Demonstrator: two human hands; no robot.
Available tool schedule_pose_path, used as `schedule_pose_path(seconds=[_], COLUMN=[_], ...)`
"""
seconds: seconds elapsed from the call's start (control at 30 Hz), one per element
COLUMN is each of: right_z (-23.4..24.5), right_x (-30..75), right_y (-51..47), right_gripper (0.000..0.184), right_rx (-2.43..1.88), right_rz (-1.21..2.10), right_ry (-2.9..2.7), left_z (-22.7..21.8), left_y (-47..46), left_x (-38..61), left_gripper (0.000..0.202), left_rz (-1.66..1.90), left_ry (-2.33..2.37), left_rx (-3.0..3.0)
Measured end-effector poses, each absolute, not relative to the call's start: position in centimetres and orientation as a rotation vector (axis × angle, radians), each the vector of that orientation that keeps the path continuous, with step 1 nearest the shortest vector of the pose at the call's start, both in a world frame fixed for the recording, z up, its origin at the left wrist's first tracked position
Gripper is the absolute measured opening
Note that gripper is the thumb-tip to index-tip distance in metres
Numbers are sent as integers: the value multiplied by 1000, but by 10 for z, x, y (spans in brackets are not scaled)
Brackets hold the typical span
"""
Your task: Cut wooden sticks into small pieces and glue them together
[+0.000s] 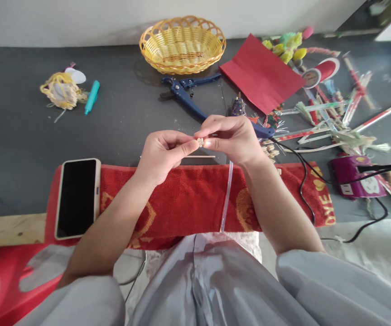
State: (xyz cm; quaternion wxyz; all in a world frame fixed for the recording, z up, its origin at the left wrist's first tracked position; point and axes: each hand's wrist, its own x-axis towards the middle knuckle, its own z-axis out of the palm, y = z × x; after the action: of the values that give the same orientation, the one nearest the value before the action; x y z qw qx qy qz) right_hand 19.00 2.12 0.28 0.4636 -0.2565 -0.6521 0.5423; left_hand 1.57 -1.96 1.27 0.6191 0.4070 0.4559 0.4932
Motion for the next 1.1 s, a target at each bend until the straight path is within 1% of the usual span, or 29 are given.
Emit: schedule_pose_path(seconds=[0.3, 0.5, 0.6, 0.8, 1.1], right_z=[1, 4, 4, 1, -3], right_x=[189, 192, 193, 188, 181], right_y=[23, 21, 21, 17, 11], right_gripper=[17, 18, 15, 19, 13], right_rx=[-652, -675, -621, -700, -652], right_rz=[1368, 1297, 1262, 1149, 1044], right_ry=[-1613, -1695, -1740, -1675, -1625], left_z=[9, 9, 9, 13, 5], left_y=[-15, -13, -13, -16, -16], left_x=[15, 13, 13, 16, 16], left_gripper=[16, 18, 21, 23, 24], left_rz=[1099, 1077, 1067, 1226, 1283], left_ry=[1086, 1092, 1078, 1114, 1097], left_rx=[873, 860, 913, 1032, 1220])
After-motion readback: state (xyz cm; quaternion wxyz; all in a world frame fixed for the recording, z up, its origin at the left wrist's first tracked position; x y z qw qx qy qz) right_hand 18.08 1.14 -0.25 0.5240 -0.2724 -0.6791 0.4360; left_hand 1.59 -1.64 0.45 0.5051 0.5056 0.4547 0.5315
